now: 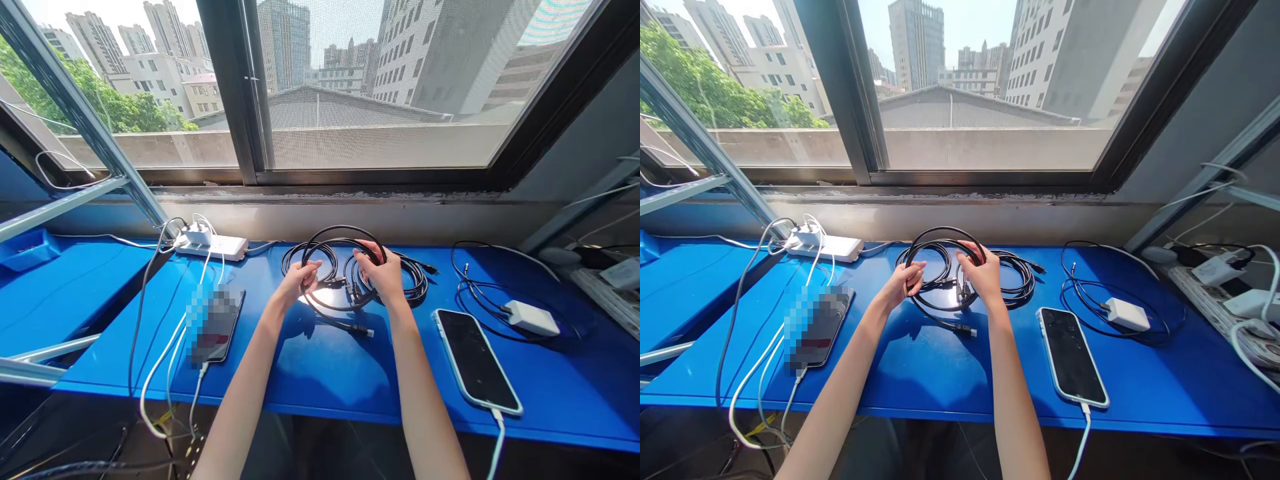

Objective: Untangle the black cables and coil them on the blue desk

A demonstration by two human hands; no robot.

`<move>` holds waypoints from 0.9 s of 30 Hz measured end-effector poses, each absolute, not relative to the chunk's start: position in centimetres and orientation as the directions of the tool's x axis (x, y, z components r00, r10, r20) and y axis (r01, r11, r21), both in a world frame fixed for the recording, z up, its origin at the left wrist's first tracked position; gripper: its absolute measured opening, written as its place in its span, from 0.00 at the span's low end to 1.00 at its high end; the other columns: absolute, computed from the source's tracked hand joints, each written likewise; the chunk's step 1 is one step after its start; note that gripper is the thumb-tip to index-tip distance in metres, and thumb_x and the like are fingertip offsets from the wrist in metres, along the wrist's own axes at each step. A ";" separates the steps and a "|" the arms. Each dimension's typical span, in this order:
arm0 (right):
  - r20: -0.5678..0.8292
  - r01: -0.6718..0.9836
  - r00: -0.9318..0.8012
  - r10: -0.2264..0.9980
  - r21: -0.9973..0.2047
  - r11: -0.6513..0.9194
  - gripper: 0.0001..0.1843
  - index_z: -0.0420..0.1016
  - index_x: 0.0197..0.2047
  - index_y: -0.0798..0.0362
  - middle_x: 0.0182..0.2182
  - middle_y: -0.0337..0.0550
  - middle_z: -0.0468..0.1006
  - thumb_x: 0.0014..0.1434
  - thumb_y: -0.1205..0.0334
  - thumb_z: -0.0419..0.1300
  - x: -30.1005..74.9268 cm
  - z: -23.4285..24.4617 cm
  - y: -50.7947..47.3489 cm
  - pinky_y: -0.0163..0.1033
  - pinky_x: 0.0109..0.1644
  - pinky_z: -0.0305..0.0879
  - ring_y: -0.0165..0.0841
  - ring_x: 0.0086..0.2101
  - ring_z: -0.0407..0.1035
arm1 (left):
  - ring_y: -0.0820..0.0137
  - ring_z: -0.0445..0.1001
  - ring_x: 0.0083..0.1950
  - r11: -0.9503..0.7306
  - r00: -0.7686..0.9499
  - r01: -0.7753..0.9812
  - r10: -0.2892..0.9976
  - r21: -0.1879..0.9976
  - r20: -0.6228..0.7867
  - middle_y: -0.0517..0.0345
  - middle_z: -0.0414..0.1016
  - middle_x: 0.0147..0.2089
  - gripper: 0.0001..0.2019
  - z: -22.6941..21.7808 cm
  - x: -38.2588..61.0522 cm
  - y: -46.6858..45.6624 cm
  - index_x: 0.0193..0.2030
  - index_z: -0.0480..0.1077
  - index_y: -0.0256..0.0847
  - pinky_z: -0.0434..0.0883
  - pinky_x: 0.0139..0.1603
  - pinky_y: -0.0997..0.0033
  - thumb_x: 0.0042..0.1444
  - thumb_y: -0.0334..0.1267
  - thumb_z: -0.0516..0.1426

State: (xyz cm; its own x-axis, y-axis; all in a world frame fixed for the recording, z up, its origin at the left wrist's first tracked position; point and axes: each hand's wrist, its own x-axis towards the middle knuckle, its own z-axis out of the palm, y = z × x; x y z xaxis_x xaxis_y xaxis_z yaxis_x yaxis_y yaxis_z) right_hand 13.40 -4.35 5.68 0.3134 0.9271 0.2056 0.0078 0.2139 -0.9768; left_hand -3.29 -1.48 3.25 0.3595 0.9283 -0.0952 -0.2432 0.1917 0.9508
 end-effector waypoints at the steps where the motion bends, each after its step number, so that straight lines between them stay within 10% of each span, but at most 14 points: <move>1: 0.211 0.014 0.323 0.923 -0.976 0.219 0.19 0.75 0.34 0.56 0.12 0.28 0.62 0.38 0.54 0.63 13.4 5.6 -4.3 0.32 0.17 0.49 0.23 0.13 0.53 | 0.78 0.59 0.14 0.195 0.369 -0.229 0.924 0.954 -0.100 0.69 0.50 0.13 0.22 3.1 -2.9 -1.6 0.14 0.54 0.42 0.53 0.16 0.76 0.42 0.43 0.64; 18: 0.372 -0.004 0.653 0.659 -0.869 0.495 0.22 0.70 0.42 0.54 0.16 0.29 0.64 0.45 0.50 0.60 12.8 5.2 -3.9 0.32 0.13 0.48 0.23 0.12 0.51 | 0.68 0.73 0.28 0.178 0.242 -0.282 0.964 0.943 -0.110 0.56 0.65 0.18 0.19 2.7 -0.9 -1.5 0.13 0.61 0.42 0.69 0.31 0.71 0.45 0.46 0.63; 27: 0.562 0.384 0.630 0.537 -0.826 0.413 0.23 0.73 0.47 0.54 0.22 0.33 0.70 0.47 0.55 0.59 13.3 4.5 -3.9 0.33 0.23 0.63 0.25 0.19 0.60 | 0.84 0.44 0.10 0.209 0.292 -0.350 0.951 0.913 -0.105 0.72 0.41 0.10 0.27 3.9 -2.6 -2.1 0.13 0.47 0.41 0.47 0.14 0.77 0.44 0.45 0.63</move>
State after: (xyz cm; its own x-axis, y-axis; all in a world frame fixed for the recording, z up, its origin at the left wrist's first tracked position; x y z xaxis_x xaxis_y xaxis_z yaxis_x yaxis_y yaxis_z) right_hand 13.27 -3.95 4.53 0.6297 0.5365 0.5618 0.3845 0.4131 -0.8255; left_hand -2.64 -2.13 3.89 0.2915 0.9507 -0.1054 -0.3503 0.2087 0.9131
